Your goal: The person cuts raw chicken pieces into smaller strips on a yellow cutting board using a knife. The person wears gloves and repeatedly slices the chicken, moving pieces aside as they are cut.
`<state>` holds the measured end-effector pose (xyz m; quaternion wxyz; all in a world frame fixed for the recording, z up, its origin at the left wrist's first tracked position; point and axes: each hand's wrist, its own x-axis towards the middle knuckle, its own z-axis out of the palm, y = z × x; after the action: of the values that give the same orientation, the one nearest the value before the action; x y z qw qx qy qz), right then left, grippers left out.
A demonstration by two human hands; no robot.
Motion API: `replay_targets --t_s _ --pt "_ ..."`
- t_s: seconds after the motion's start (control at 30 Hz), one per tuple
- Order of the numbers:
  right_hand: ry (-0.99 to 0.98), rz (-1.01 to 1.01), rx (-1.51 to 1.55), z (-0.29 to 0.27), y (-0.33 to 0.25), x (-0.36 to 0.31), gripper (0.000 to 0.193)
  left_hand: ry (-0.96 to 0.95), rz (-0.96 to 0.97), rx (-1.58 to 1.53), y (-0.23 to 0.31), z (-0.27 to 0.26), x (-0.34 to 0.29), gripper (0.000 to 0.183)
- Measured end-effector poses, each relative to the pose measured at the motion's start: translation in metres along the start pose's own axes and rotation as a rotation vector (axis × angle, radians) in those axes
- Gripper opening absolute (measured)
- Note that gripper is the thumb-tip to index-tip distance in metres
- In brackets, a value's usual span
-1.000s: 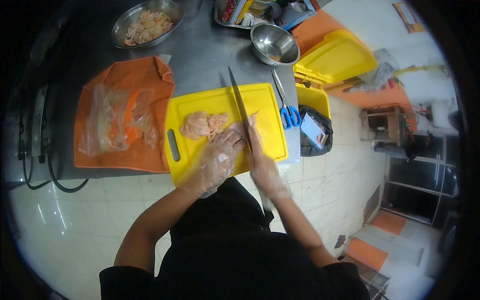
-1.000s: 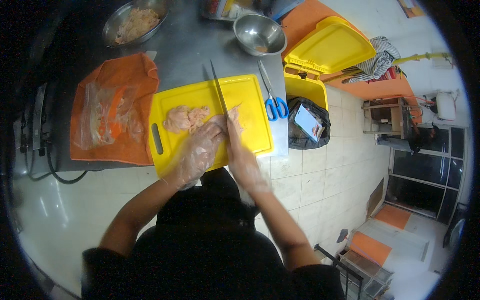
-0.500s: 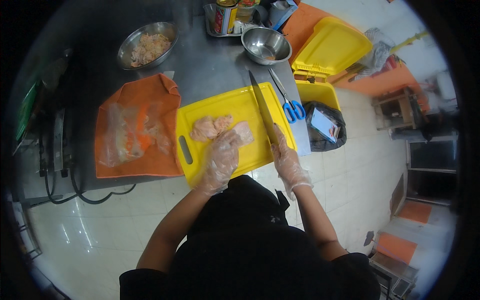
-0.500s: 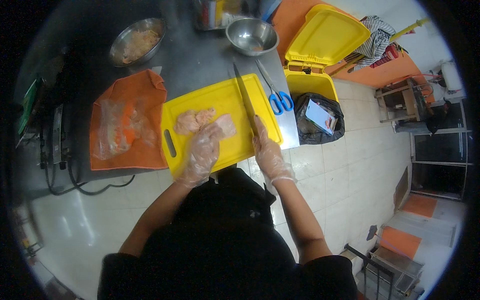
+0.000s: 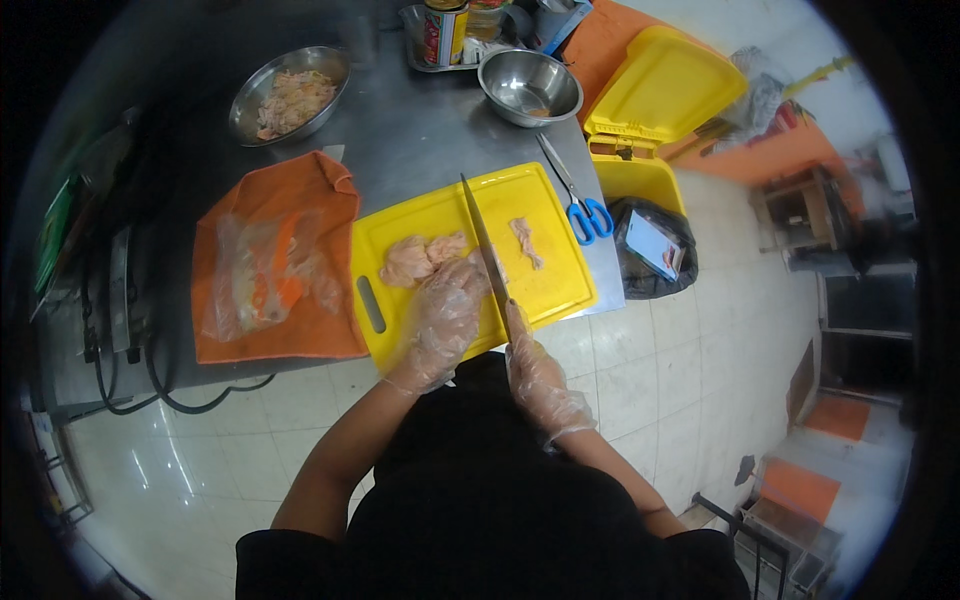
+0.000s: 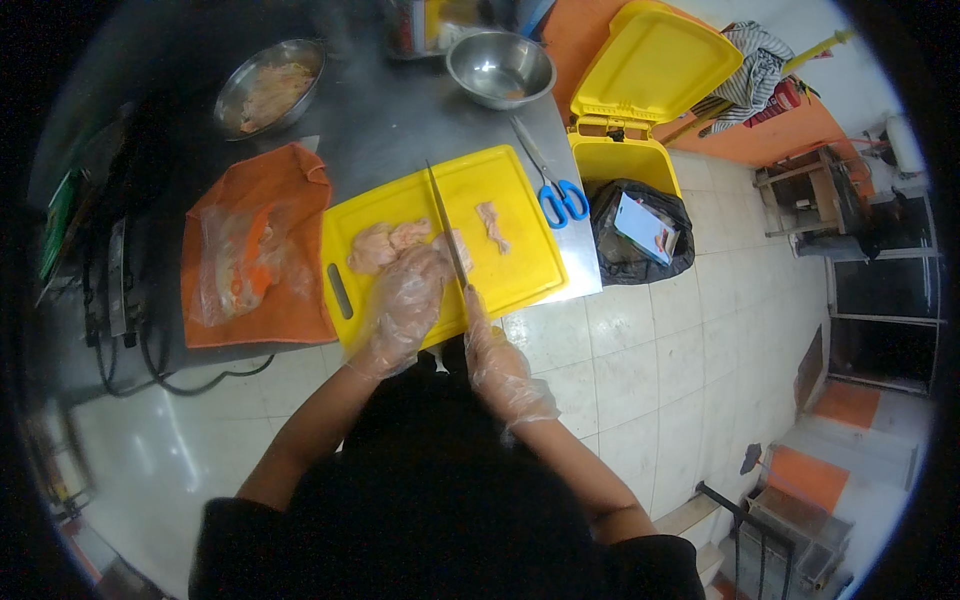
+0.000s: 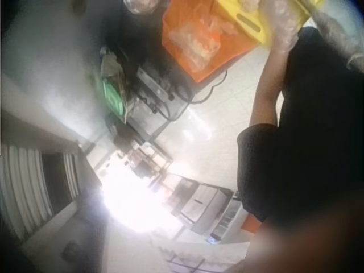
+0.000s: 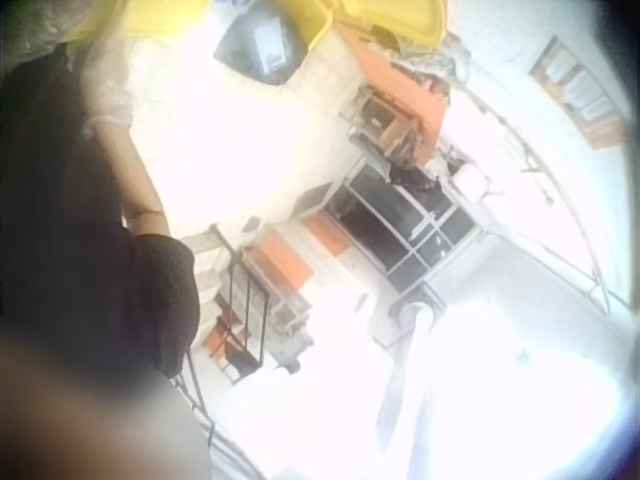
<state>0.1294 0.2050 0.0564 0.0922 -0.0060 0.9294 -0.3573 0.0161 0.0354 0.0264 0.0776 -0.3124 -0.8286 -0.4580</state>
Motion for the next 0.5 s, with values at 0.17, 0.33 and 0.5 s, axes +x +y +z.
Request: replay_targets --t_s 0.17,0.33,0.5 --pt "-0.064 0.162 -0.044 0.005 -0.015 0.001 0.065 -0.056 -0.076 0.003 -0.004 0.01 0.008 0.043" --pt "0.013 0.142 0.078 0.011 -0.017 0.039 0.068 -0.18 -0.157 0.021 -0.006 0.006 0.01 0.041" --pt "-0.035 0.232 0.042 0.002 -0.045 0.018 0.07 -0.207 -0.071 0.126 -0.011 -0.004 0.008 0.039"
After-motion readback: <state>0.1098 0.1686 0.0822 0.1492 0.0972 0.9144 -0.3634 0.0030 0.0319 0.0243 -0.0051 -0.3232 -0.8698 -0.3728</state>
